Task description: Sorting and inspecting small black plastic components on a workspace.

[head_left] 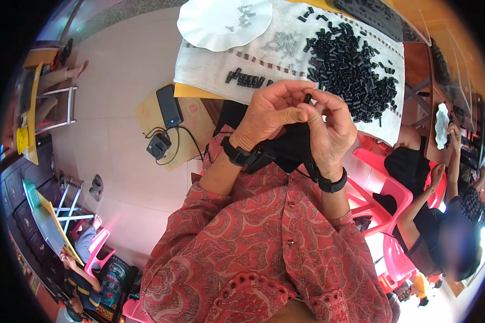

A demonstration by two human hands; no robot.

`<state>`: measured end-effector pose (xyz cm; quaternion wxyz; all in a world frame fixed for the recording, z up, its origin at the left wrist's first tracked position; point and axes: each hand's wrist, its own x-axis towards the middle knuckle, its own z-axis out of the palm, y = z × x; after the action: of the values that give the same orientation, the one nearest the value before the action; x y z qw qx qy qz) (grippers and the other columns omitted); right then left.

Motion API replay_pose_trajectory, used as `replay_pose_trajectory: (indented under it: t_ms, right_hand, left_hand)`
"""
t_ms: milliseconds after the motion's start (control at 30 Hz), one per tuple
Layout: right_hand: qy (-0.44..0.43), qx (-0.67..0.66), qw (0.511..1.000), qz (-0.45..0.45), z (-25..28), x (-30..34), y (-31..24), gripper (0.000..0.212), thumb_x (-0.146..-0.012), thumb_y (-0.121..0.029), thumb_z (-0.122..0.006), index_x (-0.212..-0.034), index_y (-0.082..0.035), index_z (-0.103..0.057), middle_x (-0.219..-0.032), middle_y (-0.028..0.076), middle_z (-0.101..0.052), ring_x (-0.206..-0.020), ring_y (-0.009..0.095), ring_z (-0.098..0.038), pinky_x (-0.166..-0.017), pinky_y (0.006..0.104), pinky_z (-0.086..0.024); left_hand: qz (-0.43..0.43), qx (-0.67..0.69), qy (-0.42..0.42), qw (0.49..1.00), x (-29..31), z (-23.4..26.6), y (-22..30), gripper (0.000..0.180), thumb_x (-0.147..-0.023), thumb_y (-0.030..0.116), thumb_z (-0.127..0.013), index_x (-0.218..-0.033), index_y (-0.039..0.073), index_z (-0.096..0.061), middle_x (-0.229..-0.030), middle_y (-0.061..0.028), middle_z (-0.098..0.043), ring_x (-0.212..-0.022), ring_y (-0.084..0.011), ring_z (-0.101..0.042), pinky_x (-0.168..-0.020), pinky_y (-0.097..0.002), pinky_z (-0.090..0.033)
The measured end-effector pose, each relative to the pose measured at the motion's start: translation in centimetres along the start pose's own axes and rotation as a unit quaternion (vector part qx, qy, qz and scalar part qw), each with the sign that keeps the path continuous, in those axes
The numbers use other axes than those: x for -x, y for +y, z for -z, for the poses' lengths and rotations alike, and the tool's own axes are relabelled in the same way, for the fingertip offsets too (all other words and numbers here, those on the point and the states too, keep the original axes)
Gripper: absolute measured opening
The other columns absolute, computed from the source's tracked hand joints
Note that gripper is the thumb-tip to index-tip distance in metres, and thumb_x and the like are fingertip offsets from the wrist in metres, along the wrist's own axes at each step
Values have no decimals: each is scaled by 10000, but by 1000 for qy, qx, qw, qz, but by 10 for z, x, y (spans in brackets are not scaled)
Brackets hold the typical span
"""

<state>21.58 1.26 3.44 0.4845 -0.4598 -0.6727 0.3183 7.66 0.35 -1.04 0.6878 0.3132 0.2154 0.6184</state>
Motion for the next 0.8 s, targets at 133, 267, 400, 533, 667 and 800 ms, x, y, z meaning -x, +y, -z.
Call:
replay_pose_trajectory:
  t_ms: [133,267,400,533,667,800]
  right_hand:
    - [-20,-21,999,20,0,-1,1,316,-748,38,-781,-1036,-27,-667,-872,67,-659,-634,86,-539,-578,222,-450]
    - [-42,9,999,26,0,0,1,337,-746,37,-782,-1055,-32,-667,-859,62,-653,-623,85,-534,-571,223,-446]
    - [-54,14,998,22,1,0,2,353,-749,37,-779,-1076,-28,-663,-861,65,-645,-621,85,-541,-574,224,-450]
    - [-74,-6,997,1,2,-1,6,354,-759,35,-772,-1090,-23,-663,-882,66,-643,-639,79,-558,-585,219,-457]
    - [-83,-41,995,-24,3,-1,8,343,-765,43,-765,-1088,-15,-664,-874,59,-647,-644,71,-564,-589,214,-458]
    - [-59,-65,995,-45,6,-1,11,316,-764,54,-761,-1062,-5,-671,-834,48,-647,-642,64,-562,-587,210,-454]
  left_hand:
    - [8,56,17,998,0,-2,2,419,-939,128,-648,-1316,-25,-548,-1069,-57,-650,-922,-102,-604,-812,-237,-511]
    - [46,65,45,996,1,1,4,348,-967,73,-593,-1300,-24,-565,-1012,-29,-651,-884,-74,-591,-772,-214,-510]
    - [57,61,48,995,2,-1,4,348,-964,70,-597,-1299,-18,-568,-996,-25,-653,-858,-66,-586,-755,-211,-511]
    - [63,83,71,992,1,-4,1,343,-965,76,-597,-1296,-13,-571,-993,-23,-648,-856,-72,-594,-760,-220,-518]
    - [74,79,92,990,0,-5,2,347,-971,92,-595,-1298,-19,-567,-998,-28,-641,-868,-82,-598,-774,-235,-522]
    - [77,117,45,989,0,3,-1,401,-950,125,-636,-1313,-23,-552,-1040,-42,-641,-895,-97,-602,-797,-253,-521]
